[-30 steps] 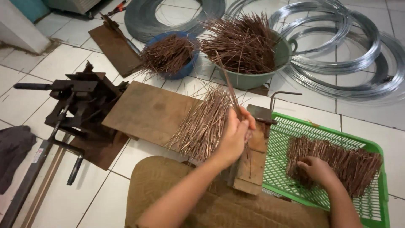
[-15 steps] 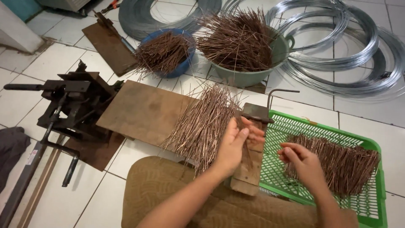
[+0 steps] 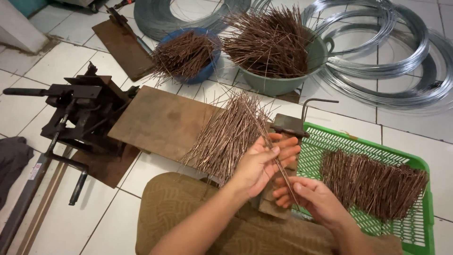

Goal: Bending thin metal rods into a U-shape using a manual bending jig on a workshop floor.

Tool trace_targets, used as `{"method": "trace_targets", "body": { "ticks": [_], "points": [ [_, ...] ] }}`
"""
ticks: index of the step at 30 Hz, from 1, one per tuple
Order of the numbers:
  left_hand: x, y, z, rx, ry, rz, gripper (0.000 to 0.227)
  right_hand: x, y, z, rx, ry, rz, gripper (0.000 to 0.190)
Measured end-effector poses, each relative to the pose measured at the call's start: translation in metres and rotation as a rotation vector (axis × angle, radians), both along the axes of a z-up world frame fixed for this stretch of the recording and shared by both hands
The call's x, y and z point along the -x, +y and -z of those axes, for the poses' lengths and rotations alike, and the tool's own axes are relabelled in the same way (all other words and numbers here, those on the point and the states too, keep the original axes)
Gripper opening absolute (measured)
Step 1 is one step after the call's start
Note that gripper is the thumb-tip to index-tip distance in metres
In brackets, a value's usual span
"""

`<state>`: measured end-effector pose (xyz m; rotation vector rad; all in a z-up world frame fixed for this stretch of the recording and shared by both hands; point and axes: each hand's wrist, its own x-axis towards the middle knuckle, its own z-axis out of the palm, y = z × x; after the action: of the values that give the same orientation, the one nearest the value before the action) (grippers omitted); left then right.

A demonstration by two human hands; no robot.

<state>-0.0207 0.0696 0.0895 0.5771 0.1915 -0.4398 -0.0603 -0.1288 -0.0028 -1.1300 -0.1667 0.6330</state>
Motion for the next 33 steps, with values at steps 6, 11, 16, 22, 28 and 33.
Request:
{"method": "trace_targets", "body": {
  "ticks": [6,11,16,22,28,33],
  "points": [
    [0.0,-0.003,-0.001,-0.113,0.043,-0.041,0.028,0.001,0.013,-0.026,0.258,0.138,0.128,0.043],
    [0.003,0.001,-0.005,-0.127,0.128,-0.011,0.024,0.008,0.013,-0.031,0.387,0.168,0.156,0.035],
    [0.006,0.004,0.004,-0.117,0.055,0.032,0.023,0.012,0.012,-0.031,0.387,0.139,0.157,0.029],
    [0.007,0.004,0.01,0.006,-0.062,0.166,0.019,0.015,0.0,0.036,-0.114,0.115,0.058,0.056],
    [-0.001,0.0,-0.002,0.122,-0.36,0.457,0.028,0.01,0.017,0.036,-0.364,-0.025,0.034,0.03],
    [-0.013,-0.019,-0.051,-0.889,-0.759,0.396,0.08,-0.04,0.007,-0.009,0.921,-0.253,0.452,0.025]
  ]
}}
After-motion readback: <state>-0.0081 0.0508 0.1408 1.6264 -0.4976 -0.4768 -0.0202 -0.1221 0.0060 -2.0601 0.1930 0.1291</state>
